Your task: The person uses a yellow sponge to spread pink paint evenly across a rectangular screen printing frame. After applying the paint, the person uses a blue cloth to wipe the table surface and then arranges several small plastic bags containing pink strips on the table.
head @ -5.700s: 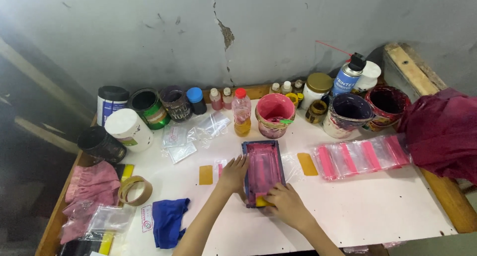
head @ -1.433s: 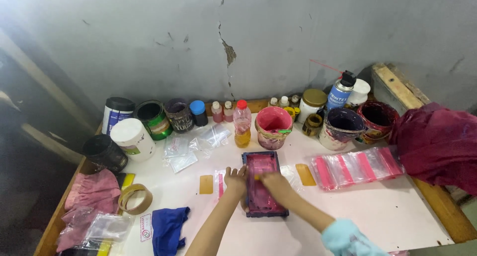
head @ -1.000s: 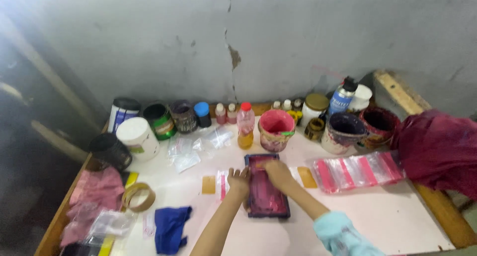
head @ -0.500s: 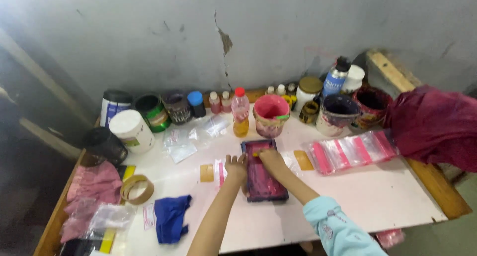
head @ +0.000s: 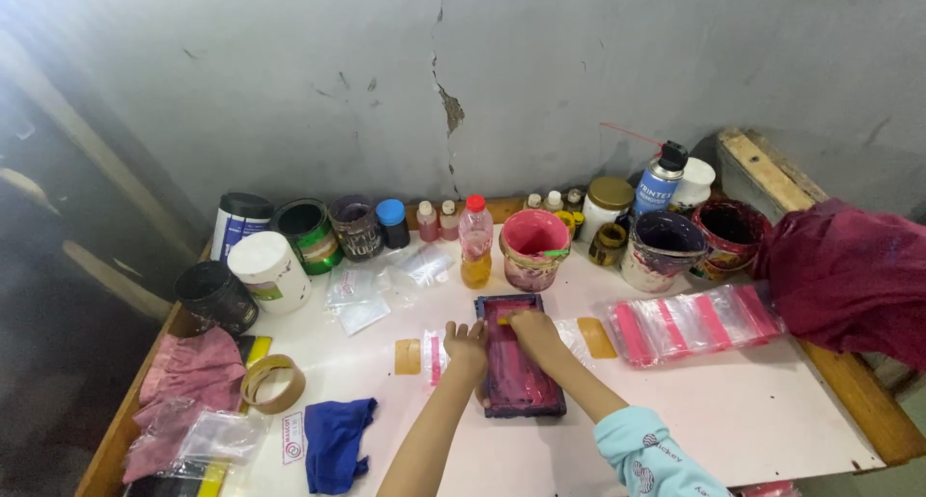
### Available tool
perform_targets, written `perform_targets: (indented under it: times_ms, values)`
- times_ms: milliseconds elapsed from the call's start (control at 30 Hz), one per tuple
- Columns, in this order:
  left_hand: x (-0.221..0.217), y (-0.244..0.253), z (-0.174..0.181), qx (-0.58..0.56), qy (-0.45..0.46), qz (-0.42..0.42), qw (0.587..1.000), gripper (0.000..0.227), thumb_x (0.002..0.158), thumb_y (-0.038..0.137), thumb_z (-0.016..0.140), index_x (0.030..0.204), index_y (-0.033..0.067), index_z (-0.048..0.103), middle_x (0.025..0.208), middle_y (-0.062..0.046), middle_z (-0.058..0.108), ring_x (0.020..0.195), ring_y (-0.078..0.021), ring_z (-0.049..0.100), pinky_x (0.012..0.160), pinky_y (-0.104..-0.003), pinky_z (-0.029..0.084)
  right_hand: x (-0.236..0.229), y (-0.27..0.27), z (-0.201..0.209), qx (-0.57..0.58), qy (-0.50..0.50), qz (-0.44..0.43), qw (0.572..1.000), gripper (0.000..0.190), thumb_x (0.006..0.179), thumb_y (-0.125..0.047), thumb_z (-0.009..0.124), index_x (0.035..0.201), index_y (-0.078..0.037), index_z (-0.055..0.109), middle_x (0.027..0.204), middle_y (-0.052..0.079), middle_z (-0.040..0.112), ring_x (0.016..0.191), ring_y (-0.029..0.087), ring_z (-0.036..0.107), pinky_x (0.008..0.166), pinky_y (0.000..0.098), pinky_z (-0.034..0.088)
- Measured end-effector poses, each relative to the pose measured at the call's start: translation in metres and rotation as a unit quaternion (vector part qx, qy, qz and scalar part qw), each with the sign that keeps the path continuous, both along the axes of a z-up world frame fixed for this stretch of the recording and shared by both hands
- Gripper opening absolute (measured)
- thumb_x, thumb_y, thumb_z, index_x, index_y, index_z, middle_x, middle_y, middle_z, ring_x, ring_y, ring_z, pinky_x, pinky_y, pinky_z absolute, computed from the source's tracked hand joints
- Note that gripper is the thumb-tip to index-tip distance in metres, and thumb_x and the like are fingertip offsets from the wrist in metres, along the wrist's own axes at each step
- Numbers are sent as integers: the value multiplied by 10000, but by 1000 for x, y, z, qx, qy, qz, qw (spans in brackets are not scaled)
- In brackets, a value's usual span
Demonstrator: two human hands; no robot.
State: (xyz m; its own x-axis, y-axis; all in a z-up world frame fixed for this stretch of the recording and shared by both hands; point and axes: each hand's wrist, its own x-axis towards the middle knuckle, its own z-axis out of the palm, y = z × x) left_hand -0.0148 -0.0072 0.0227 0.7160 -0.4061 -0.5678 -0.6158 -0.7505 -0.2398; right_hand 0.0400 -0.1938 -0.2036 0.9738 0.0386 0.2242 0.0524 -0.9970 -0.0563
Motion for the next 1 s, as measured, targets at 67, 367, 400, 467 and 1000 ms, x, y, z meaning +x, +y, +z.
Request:
perform_targets:
  times_ms: [67,367,400,467,1000]
  values:
    - [0,2,4,-3,3,-3,1000,653,1055,81,159,1661,272,10,1731,113,67,1496,-214,215,1109,-517,93,3,0,-3,-5,0,-4,1000,251,904,-42,550,1037,-140,740,940,58,755,931,287,751,795,408,619]
    - [1,0,6,-11,11,17,1000,681,1044,59,212,1663,279,34,1728,121,84,1507,-219,213,1131,-522,79,8,-3,7,7,28,-11,1000,247,883,-24,566,1003,-156,736,921,51,750,903,277,760,771,396,625]
    - [1,0,6,-8,8,15,1000,691,1035,56,226,1662,277,37,1727,115,92,1506,-227,215,1127,-531,83,8,-3,10,12,30,-9,999,261,881,-22,560,1025,-159,729,942,54,748,916,283,760,777,404,622]
    - [-1,2,7,-9,5,7,1000,673,1047,60,201,1664,273,38,1730,113,89,1507,-222,216,1132,-526,79,-3,3,38,26,35,8,999,281,885,7,561,1048,-146,731,965,74,746,939,310,754,800,414,619]
    - [1,7,3,-31,12,4,999,678,1045,50,243,1662,262,57,1727,89,113,1498,-238,239,1143,-562,80,1,2,4,65,21,-17,997,389,925,-9,551,1195,-228,726,1151,58,720,1115,282,695,918,385,584]
